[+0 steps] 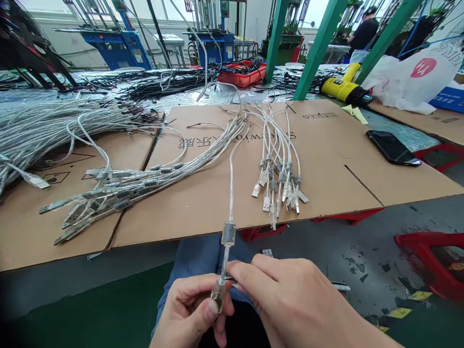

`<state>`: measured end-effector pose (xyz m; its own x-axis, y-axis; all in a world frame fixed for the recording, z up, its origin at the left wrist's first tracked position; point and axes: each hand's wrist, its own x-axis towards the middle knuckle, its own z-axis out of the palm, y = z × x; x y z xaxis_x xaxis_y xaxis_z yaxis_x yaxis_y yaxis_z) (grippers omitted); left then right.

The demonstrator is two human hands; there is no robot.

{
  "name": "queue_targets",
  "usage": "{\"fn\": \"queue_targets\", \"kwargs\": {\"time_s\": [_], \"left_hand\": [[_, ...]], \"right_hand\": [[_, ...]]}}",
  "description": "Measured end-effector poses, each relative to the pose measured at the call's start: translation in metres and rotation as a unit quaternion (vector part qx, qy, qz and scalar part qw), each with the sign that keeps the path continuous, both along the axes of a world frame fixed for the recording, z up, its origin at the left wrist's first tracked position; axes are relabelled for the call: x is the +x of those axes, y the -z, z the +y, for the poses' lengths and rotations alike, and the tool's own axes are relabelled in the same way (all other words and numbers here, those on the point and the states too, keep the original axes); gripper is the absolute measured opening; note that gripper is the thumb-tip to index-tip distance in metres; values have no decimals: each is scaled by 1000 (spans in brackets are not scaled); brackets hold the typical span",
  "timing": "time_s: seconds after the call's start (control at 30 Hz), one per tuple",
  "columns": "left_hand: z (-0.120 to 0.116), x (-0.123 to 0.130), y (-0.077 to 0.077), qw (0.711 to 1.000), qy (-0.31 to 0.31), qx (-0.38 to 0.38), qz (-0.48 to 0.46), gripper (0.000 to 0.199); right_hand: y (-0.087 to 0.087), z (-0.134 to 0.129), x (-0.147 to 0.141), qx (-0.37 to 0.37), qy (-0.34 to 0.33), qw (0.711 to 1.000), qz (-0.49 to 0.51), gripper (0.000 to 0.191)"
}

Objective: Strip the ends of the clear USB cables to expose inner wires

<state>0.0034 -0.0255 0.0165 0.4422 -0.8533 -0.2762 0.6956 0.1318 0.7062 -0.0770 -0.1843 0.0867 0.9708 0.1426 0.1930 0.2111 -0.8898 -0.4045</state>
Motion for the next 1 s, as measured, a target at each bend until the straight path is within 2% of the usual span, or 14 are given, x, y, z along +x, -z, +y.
{"fn": "queue_targets", "kwargs": {"time_s": [0.2,0.33,0.43,0.53,0.6,0.67,0.83,1.0], "left_hand": [[1,2,-2,998,7,20,-58,17],[0,2,1,996,-16,22,-81,14],[-1,1,1,997,-27,6,-73,14],[-4,-3,-3,997,-68,30,-22,16],[-5,-6,-5,993,-102,46,26,19],[-5,-7,-6,991,-111,46,55,21],[-5,-4,-5,996,-63,5,68,22],[-6,-3,-6,994,-79,33,71,27]], "right_hand": [[-4,2,-4,19,14,999,48,30],[-8,2,0,91,5,995,40,28],[-11,3,5,151,-6,987,49,33],[-10,4,7,166,-5,985,39,30],[-6,4,5,144,7,989,22,27],[-1,4,2,100,20,995,20,32],[6,4,-5,24,25,999,35,40],[7,7,-4,-6,22,1000,10,40]]}}
